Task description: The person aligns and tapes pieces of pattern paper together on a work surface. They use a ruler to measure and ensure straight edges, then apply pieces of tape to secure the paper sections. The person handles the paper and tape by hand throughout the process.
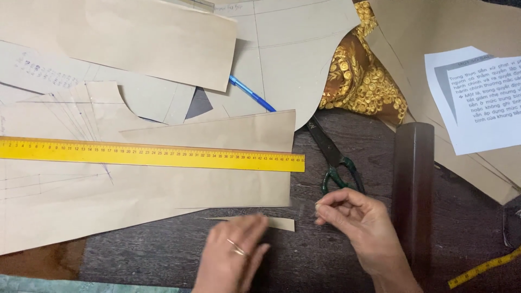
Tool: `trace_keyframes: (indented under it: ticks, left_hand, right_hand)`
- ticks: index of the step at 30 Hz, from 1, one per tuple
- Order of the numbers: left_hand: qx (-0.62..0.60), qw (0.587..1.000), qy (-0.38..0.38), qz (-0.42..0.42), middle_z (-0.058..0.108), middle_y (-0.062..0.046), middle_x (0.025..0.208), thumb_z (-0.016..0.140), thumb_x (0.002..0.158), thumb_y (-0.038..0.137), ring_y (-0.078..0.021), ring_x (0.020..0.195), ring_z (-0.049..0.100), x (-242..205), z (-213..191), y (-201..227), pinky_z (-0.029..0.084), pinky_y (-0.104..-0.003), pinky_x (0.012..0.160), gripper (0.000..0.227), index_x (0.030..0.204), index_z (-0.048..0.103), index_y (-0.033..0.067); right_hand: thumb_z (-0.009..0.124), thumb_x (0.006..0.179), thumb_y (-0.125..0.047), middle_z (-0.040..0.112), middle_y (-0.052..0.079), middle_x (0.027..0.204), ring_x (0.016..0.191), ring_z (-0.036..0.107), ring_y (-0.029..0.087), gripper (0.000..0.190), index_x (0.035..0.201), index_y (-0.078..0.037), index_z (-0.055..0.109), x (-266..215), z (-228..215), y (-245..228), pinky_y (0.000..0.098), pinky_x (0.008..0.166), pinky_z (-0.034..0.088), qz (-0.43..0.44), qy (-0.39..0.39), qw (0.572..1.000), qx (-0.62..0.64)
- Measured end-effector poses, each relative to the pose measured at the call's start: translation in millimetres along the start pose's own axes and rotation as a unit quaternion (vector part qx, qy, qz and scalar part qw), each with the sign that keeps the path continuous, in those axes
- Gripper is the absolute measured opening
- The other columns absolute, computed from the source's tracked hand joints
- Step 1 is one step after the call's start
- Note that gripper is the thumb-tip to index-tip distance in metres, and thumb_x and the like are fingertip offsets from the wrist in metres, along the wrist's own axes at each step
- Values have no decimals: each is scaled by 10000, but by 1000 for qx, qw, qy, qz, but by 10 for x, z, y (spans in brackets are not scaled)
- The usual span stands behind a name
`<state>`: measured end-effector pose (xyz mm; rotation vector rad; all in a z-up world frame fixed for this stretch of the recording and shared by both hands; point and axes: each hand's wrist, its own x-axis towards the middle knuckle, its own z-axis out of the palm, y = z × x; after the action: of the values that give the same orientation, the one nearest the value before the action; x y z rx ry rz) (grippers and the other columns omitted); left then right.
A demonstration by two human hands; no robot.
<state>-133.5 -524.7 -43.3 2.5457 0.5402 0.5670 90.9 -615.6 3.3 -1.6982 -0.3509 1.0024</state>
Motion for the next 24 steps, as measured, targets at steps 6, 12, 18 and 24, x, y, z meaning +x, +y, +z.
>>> trace_keyframes:
  ticks: [6, 12, 18, 24]
  left_hand:
    - [-377, 894, -77, -230, 574, -86, 1370, 722, 781, 371, -185, 1254, 551, 527, -594, -50, 390, -347, 1037, 692, 1362, 463, 98]
    - [-524, 730, -238, -368, 651, 13, 802, 780, 794, 127, -58, 700, 592, 593, -472, -134, 471, -185, 662, 281, 1041, 662, 64]
    - [-454, 751, -214, -429, 694, -14, 742, 742, 856, 123, -82, 673, 591, 651, -527, -144, 443, -205, 632, 63, 864, 707, 71]
    - [-393, 788, -189, -434, 683, -4, 737, 754, 843, 150, -88, 647, 550, 670, -502, -124, 450, -221, 596, 69, 859, 706, 103]
  right_hand:
    - [791, 741, 10, 733, 109, 675, 621, 687, 175, 35, 759, 30, 769, -156, 177, -150, 270, 641, 565, 45, -51, 993, -96]
    - [765, 779, -53, 712, 83, 659, 618, 681, 144, 53, 776, 0, 762, -182, 228, -122, 252, 619, 557, -10, -118, 988, -98]
    - [773, 750, 11, 760, 121, 798, 688, 715, 192, 126, 875, 28, 779, -196, 312, -126, 275, 679, 594, 67, -62, 993, -75]
    - [779, 753, 15, 750, 125, 751, 644, 717, 200, 110, 863, 24, 784, -186, 387, -131, 265, 657, 606, 95, -9, 988, -123]
